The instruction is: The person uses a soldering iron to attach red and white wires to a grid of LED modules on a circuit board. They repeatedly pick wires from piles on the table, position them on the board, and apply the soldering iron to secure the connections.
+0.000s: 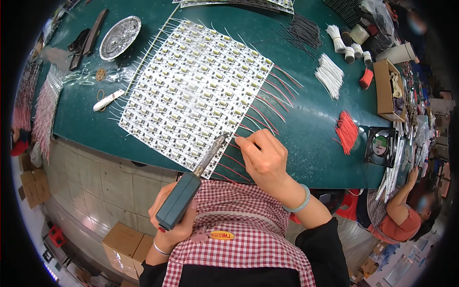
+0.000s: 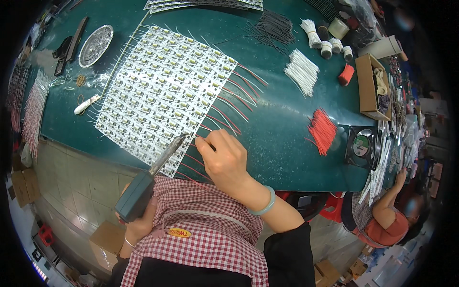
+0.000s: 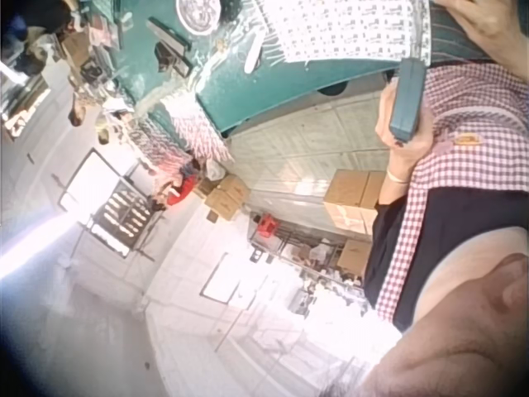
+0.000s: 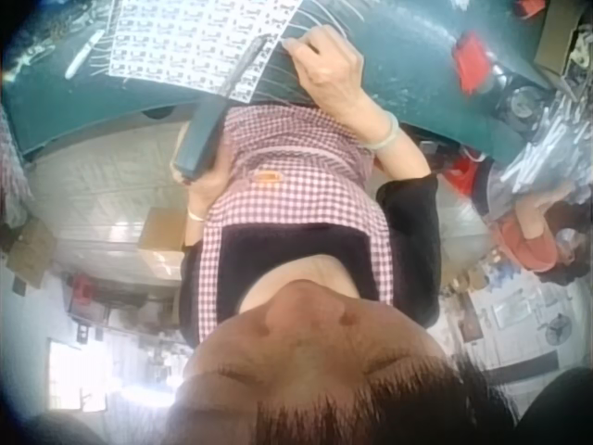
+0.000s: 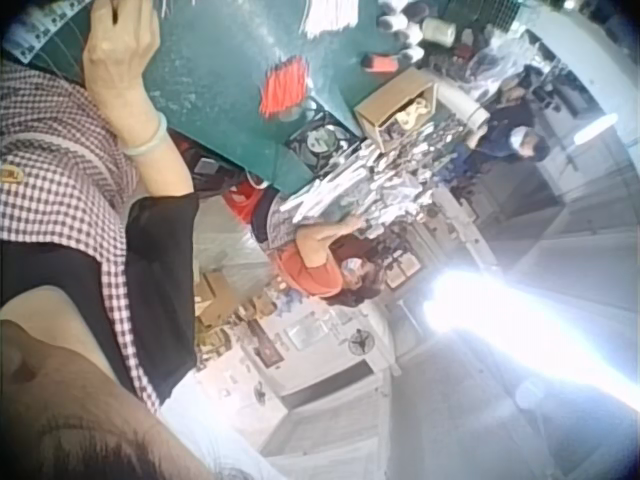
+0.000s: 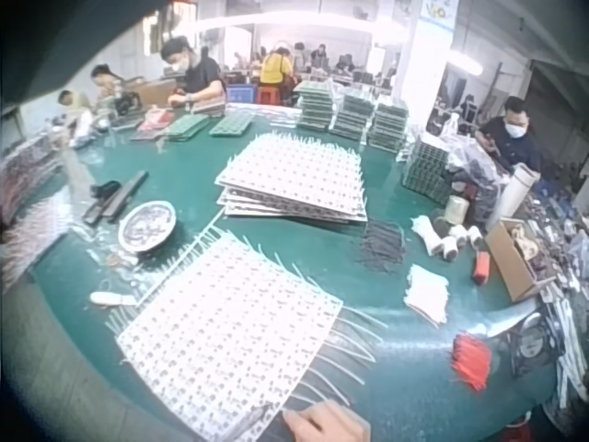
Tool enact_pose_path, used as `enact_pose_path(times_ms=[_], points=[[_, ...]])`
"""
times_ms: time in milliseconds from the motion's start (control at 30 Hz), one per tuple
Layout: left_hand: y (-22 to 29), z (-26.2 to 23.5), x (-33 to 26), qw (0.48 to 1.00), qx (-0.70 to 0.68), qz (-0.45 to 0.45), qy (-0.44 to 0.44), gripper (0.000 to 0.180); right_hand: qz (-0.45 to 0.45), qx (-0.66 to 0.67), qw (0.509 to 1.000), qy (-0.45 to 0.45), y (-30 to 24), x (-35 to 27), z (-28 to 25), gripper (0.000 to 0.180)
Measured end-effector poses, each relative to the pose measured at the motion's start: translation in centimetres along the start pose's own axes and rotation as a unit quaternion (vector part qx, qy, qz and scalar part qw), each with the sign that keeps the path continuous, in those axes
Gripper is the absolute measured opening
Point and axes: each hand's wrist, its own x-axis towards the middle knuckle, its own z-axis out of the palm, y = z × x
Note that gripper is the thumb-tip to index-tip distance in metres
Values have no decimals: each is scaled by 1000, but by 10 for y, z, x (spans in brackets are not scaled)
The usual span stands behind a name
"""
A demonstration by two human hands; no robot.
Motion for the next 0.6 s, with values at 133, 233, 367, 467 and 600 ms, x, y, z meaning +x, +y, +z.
enact_pose_path(times_ms=[133,233,367,467,600], points=[[0,-2,-4,1000,-4,-4,4,25,2,-5,1000,0,-1,-1,2,18],[0,-3,-6,1000,-7,-15,13,25,26,-2,1000,8,-4,-6,3,19],[-3,-5,-13,1000,-5,-12,16,26,-17,-7,998,54,-11,-7,-2,22],[-1,-5,-11,1000,4,0,14,26,-18,11,999,40,-17,-11,0,22],[3,-6,-9,999,24,18,9,23,-13,22,999,28,-16,-15,7,21]])
